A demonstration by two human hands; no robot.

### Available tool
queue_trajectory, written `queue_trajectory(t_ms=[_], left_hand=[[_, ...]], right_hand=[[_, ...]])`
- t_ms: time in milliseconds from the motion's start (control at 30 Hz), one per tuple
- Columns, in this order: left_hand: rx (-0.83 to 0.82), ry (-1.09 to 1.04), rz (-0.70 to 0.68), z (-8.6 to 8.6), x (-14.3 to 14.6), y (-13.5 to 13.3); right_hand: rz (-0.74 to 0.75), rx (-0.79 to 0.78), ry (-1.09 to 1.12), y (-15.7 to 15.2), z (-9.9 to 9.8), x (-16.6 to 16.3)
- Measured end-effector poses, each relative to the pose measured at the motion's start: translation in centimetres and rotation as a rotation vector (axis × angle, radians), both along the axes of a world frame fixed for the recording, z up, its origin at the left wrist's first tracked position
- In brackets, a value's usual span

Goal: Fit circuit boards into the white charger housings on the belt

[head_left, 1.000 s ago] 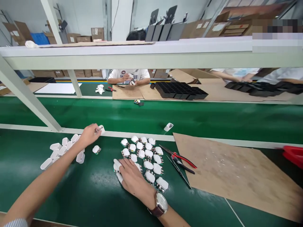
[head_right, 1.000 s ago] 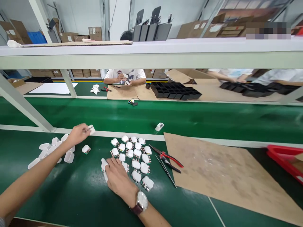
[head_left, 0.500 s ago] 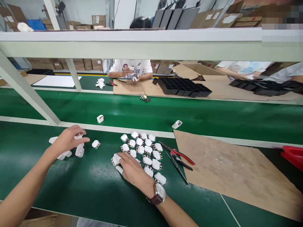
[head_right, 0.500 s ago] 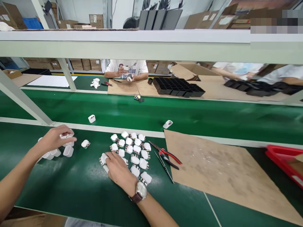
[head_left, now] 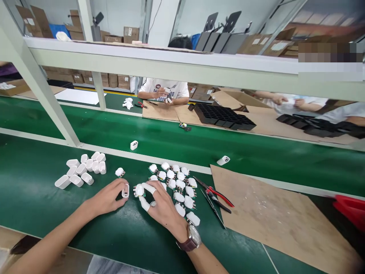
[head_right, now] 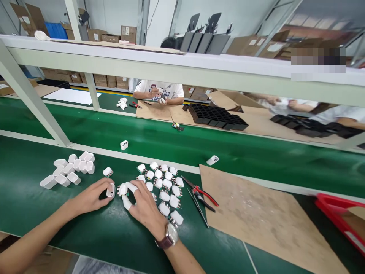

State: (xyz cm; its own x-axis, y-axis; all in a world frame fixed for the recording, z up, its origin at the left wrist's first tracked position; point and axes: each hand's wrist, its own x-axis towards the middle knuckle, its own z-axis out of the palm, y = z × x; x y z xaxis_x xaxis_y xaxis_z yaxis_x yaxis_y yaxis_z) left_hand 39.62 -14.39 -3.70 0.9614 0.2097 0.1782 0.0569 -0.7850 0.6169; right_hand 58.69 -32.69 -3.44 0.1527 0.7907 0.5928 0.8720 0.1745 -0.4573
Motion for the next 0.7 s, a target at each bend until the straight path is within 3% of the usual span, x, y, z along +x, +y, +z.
queue_trajectory(t_ms=[167, 333, 500, 700], left_hand=[[-0.277, -0.027, 0.127, -3.7, 1.5, -1.2], [-0.258, -0.085, 0.162, -5.9, 1.1, -2.0], [-0.108, -0.105, 0.221, -5.4, 0.7, -1.8], [-0.227, 0.001, 0.022, -3.4, 1.0, -1.0]], right_hand=[[0.036, -0.019, -0.097, -1.0, -0.5, -0.2], [0.049, -0.061, -0.163, -1.1, -1.4, -0.5], [0.050, -0.011, -0.064, -0.8, -0.6, -0.6], [0.029, -0.029, 0.005, -1.0, -0.1, -0.9]])
